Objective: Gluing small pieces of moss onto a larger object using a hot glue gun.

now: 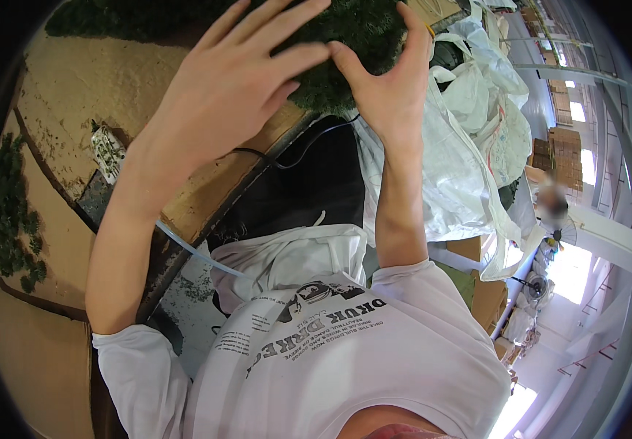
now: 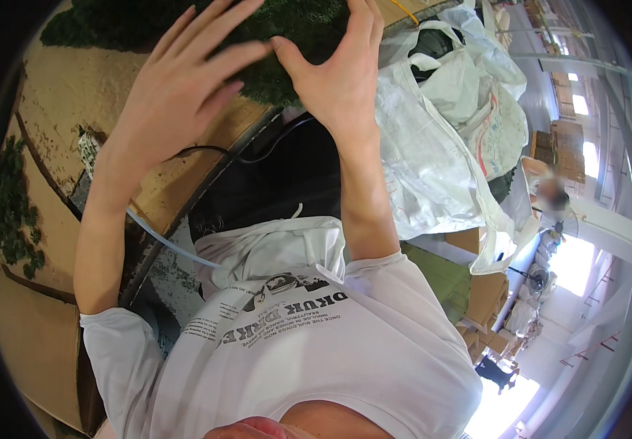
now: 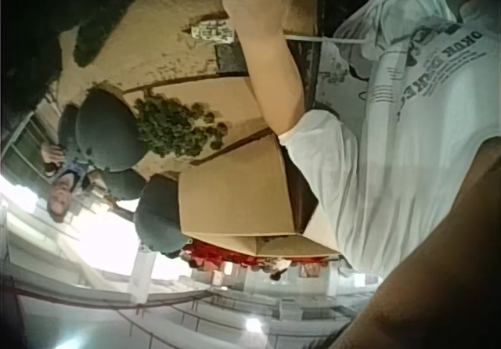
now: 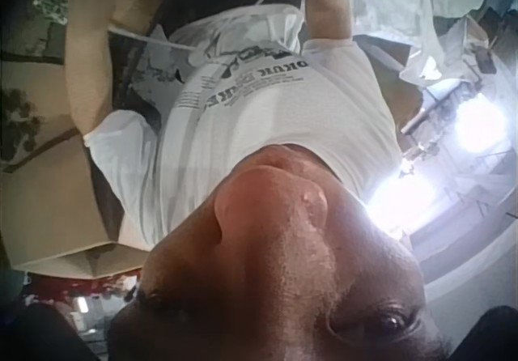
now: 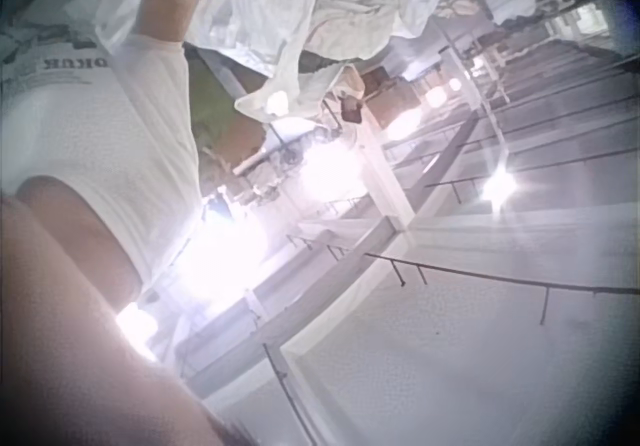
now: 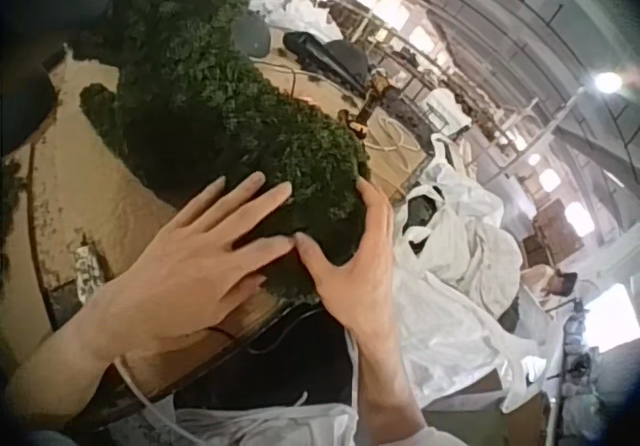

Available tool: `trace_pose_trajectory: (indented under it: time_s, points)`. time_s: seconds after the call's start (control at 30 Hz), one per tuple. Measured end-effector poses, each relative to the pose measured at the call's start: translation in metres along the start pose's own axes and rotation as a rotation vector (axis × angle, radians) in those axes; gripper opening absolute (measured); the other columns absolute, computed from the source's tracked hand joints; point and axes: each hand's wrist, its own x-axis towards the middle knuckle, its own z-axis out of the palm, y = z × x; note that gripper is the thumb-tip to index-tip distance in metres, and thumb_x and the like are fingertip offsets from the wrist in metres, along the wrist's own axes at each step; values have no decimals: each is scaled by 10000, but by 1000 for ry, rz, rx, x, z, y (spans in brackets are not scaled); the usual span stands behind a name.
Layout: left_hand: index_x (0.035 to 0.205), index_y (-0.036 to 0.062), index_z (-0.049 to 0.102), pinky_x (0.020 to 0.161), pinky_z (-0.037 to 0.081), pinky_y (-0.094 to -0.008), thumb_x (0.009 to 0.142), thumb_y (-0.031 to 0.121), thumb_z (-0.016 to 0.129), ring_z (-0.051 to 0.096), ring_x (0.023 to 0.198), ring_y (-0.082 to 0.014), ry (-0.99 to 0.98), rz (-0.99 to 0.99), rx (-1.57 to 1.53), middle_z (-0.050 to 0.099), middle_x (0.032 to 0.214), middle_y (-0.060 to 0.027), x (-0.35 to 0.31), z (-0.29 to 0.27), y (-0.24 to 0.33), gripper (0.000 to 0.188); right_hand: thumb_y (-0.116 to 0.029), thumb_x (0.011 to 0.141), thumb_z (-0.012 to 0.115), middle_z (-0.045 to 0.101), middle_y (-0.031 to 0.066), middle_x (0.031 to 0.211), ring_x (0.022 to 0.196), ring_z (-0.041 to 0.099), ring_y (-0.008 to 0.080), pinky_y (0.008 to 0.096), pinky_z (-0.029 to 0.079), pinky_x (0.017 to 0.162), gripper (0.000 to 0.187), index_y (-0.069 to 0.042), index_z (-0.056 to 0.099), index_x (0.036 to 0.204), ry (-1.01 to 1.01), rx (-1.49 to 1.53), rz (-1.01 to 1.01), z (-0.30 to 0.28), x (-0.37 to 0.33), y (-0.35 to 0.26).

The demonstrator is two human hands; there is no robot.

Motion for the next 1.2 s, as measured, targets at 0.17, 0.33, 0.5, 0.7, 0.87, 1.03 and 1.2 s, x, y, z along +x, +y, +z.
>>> trace_pose_trajectory:
  time_s: [0.17,0.33,0.5,0.7,0.87,1.03,1.2]
  points:
    - [1142,52,556,968,430,-487,849,84,789,523,1161,-400,425,-26,-59,536,1269,-171,22,23,-6,376,-117,766,865,520,274,1390,1310,518,440,463,432,1106,825,26,440,1459,23,27,-38,4,-1,6]
    - [985,74,554,868,424,-456,802,-4,796,527,991,-361,396,-149,-119,534,1039,-132,29,25,-19,313,-104,768,859,527,267,1372,1288,529,431,465,438,1092,808,22,446,1451,20,68,-43,3,-1,8]
    - [941,78,554,876,417,-465,812,-27,773,516,992,-345,499,-103,-99,526,1046,-127,34,28,-16,276,-66,782,829,534,250,1323,1245,545,420,454,448,1064,728,4,465,1409,49,90,-92,-1,-1,-3]
    - [962,99,579,912,400,-467,806,-25,787,513,1023,-341,452,-213,-58,519,1092,-125,36,35,-4,288,-31,804,787,539,243,1310,1233,561,402,435,454,1055,664,-5,476,1390,33,166,-14,0,4,-5]
    - [964,100,583,922,400,-460,794,-33,796,524,1038,-337,547,-135,-145,538,1065,-116,40,31,-13,303,-42,833,769,555,242,1305,1237,566,400,435,457,1054,618,4,489,1381,41,191,48,1,6,-2]
    - [966,92,581,928,403,-453,783,-39,797,529,1043,-335,485,-199,-126,547,1055,-108,35,32,-13,312,-82,852,778,569,249,1295,1230,572,410,442,462,1046,590,7,505,1367,77,140,-8,3,6,-4]
    - [979,93,580,938,401,-454,791,-35,786,527,1048,-335,540,-165,-128,542,1054,-111,40,34,-13,307,-145,854,809,591,253,1281,1215,590,411,445,474,1025,598,14,523,1355,77,116,37,6,14,-2]
